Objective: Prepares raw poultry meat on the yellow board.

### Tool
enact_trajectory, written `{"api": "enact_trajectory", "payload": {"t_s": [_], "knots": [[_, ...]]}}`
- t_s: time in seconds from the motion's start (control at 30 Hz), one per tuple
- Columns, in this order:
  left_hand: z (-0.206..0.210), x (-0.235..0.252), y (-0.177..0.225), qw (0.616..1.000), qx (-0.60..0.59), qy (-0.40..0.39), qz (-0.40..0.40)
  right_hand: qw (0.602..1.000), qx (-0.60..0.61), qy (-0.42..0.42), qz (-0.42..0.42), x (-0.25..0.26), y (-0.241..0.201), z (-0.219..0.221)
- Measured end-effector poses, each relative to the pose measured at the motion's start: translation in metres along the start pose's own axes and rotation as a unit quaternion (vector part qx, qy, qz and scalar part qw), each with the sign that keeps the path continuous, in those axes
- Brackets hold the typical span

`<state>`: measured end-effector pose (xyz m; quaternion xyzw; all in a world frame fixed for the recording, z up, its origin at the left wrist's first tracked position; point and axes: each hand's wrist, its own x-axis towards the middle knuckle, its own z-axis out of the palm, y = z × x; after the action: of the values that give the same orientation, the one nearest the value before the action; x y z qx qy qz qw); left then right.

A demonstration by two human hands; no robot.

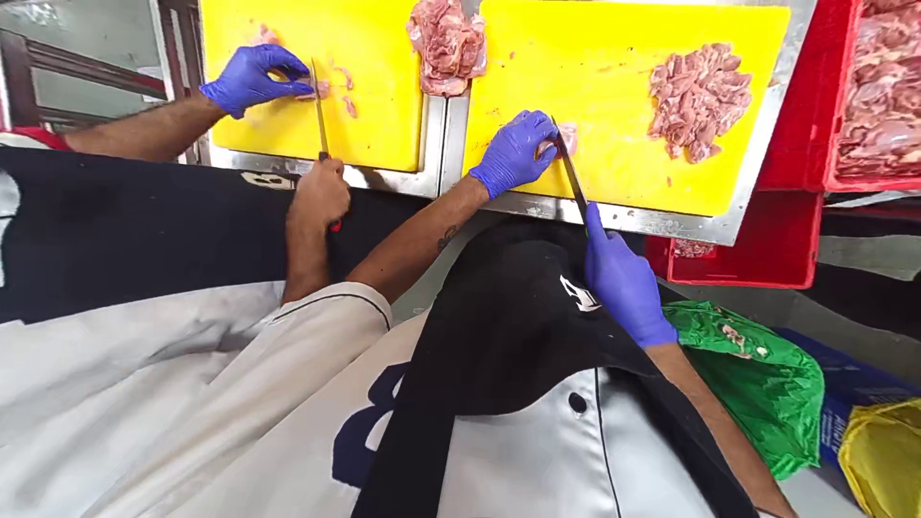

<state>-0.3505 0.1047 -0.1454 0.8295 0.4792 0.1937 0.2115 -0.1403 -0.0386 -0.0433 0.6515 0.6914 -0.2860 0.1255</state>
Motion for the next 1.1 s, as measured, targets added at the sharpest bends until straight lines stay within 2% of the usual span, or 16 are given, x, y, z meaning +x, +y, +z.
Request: {"api": "enact_trajectory", "payload": {"t_s": [0.13, 0.2, 0.27, 0.37, 0.43, 0.5, 0.57, 0.67, 0.73, 0.77, 0.8, 0.87, 0.9, 0.97, 1.03, 1.1], "knots": [[-0.002, 0.001, 0.002, 1.0, 0.004, -0.017, 0.012, 0.995, 0.041, 0.088, -0.033, 0.083, -0.025, 0.003], [-0.008, 0.005, 0.003, 0.999, 0.001, -0.036, -0.008, 0.992, 0.045, 0.105, -0.054, 0.102, -0.03, -0.003], [-0.016, 0.014, 0.001, 0.997, 0.0, -0.048, -0.06, 0.99, 0.067, 0.102, -0.072, 0.096, -0.022, -0.006], [-0.035, 0.044, -0.012, 0.982, -0.026, -0.033, -0.186, 0.973, 0.157, 0.13, -0.103, 0.071, 0.005, -0.015], [-0.039, 0.057, -0.02, 0.975, -0.06, -0.019, -0.211, 0.953, 0.237, 0.159, -0.099, 0.052, 0.02, -0.022], [-0.034, 0.061, -0.012, 0.984, -0.095, -0.066, -0.133, 0.928, 0.321, 0.168, -0.085, 0.042, 0.033, -0.028], [-0.023, 0.051, 0.011, 0.982, -0.064, -0.179, -0.002, 0.908, 0.375, 0.172, -0.068, 0.036, 0.045, -0.031], [-0.015, 0.027, 0.048, 0.932, 0.017, -0.328, 0.152, 0.904, 0.389, 0.173, -0.036, 0.026, 0.057, -0.031], [-0.028, 0.037, 0.049, 0.898, -0.018, -0.394, 0.195, 0.901, 0.397, 0.174, -0.027, 0.023, 0.06, -0.031], [-0.036, 0.051, 0.045, 0.901, -0.067, -0.387, 0.186, 0.899, 0.402, 0.176, -0.023, 0.021, 0.062, -0.03], [-0.045, 0.069, 0.037, 0.923, -0.113, -0.333, 0.159, 0.897, 0.405, 0.177, -0.021, 0.02, 0.063, -0.03], [-0.069, 0.111, 0.017, 0.98, -0.149, -0.123, 0.053, 0.892, 0.412, 0.182, -0.023, 0.021, 0.065, -0.029], [-0.082, 0.133, 0.007, 0.991, -0.133, -0.007, 0.004, 0.89, 0.416, 0.183, -0.023, 0.021, 0.065, -0.027], [-0.115, 0.159, -0.009, 0.978, -0.131, 0.145, -0.069, 0.891, 0.417, 0.181, -0.027, 0.021, 0.067, -0.024], [-0.141, 0.151, -0.027, 0.973, -0.092, 0.184, -0.109, 0.894, 0.411, 0.176, -0.028, 0.02, 0.068, -0.019], [-0.149, 0.116, -0.05, 0.973, 0.0, 0.163, -0.166, 0.897, 0.41, 0.162, -0.031, 0.02, 0.071, -0.009]]}}
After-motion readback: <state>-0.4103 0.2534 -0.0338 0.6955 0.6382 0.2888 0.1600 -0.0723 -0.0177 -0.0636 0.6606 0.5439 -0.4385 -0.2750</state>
